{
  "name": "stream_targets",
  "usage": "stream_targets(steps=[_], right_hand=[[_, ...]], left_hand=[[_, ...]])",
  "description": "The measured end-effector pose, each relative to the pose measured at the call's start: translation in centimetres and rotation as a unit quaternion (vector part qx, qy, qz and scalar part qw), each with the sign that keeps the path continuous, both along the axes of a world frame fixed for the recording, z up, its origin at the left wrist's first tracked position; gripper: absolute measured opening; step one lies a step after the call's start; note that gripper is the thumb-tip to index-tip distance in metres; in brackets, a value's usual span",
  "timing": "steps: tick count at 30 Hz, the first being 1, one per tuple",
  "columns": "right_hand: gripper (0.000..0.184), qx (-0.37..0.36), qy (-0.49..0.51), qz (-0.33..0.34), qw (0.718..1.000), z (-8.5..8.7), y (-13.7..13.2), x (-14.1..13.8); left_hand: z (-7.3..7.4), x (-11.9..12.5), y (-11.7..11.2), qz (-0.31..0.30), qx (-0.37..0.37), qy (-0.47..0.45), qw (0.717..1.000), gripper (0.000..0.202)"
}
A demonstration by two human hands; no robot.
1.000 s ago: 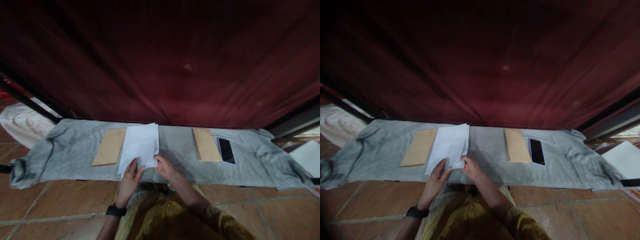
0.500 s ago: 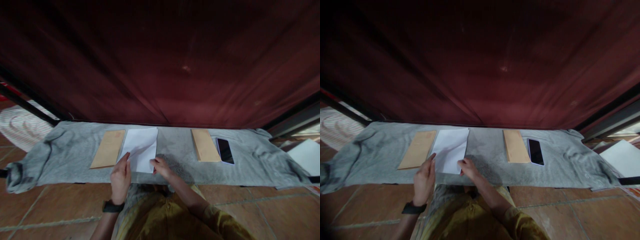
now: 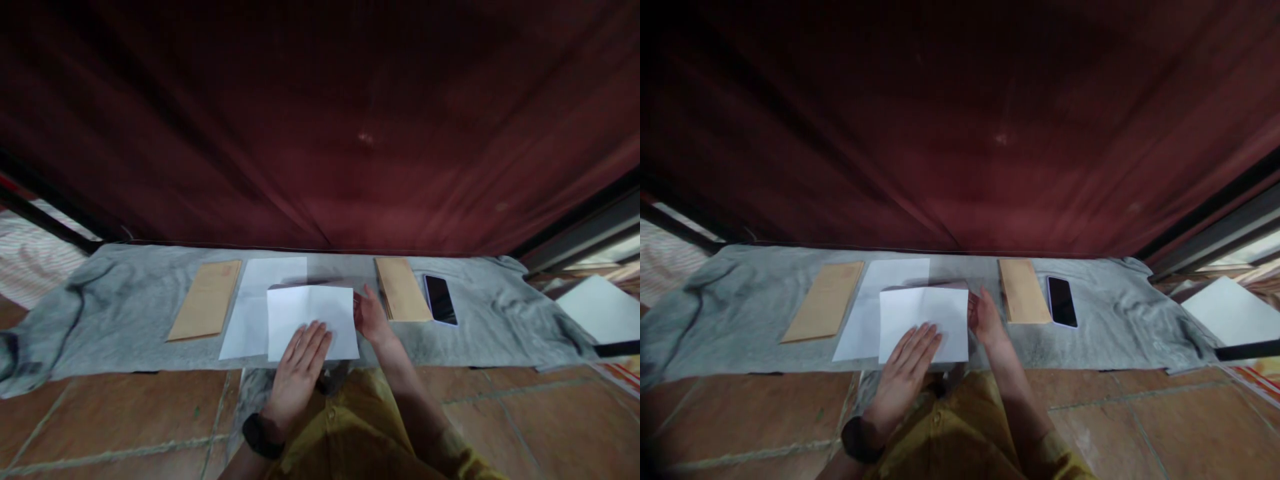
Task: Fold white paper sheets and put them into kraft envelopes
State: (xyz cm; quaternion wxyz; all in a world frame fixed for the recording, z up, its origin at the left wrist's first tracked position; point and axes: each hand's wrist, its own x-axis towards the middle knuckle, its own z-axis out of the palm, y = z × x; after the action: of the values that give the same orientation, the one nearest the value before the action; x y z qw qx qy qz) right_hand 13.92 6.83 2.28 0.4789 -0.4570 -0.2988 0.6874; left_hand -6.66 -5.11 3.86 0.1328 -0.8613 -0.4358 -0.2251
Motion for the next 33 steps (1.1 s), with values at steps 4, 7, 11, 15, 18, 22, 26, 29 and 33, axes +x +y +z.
stream_targets(steps=[4,7,11,15,18,22,26,29,33], right_hand=[[0.031,-0.037,0.020,0.036,0.998,0.6,-0.3,1.1],[0.039,-0.035,0.015,0.065,0.997,1.9,0.0,1.0],[0.036,-0.011,0.008,0.072,0.997,3.5,0.9,0.4],[0.020,0.005,-0.001,0.020,1.000,4.6,1.8,0.2],[0.016,0.035,0.002,0.002,0.999,6.1,2.3,0.7],[0.018,0.110,0.000,-0.002,0.994,9.1,2.8,2.2],[0.021,0.185,-0.029,-0.018,0.982,10.8,3.2,3.6],[0.019,0.229,-0.051,-0.042,0.971,10.8,3.3,4.0],[0.011,0.297,-0.111,-0.077,0.945,10.0,2.9,4.4]], left_hand=[[-0.9,1.4,-0.2,-0.057,-0.015,0.015,0.998,0.056],[-0.2,1.5,-0.1,-0.076,-0.028,0.024,0.996,0.055],[1.0,1.8,0.1,-0.100,-0.028,0.051,0.993,0.056],[0.9,2.5,0.0,-0.109,-0.013,0.054,0.992,0.048],[0.5,2.8,-0.4,-0.102,0.003,0.027,0.994,0.045],[0.3,2.2,-0.3,-0.041,-0.043,-0.099,0.993,0.066],[0.8,0.0,2.7,0.134,-0.150,-0.394,0.897,0.067],[1.7,-1.9,6.0,0.173,-0.266,-0.589,0.743,0.060],[3.2,-3.0,8.8,0.090,-0.319,-0.630,0.703,0.071]])
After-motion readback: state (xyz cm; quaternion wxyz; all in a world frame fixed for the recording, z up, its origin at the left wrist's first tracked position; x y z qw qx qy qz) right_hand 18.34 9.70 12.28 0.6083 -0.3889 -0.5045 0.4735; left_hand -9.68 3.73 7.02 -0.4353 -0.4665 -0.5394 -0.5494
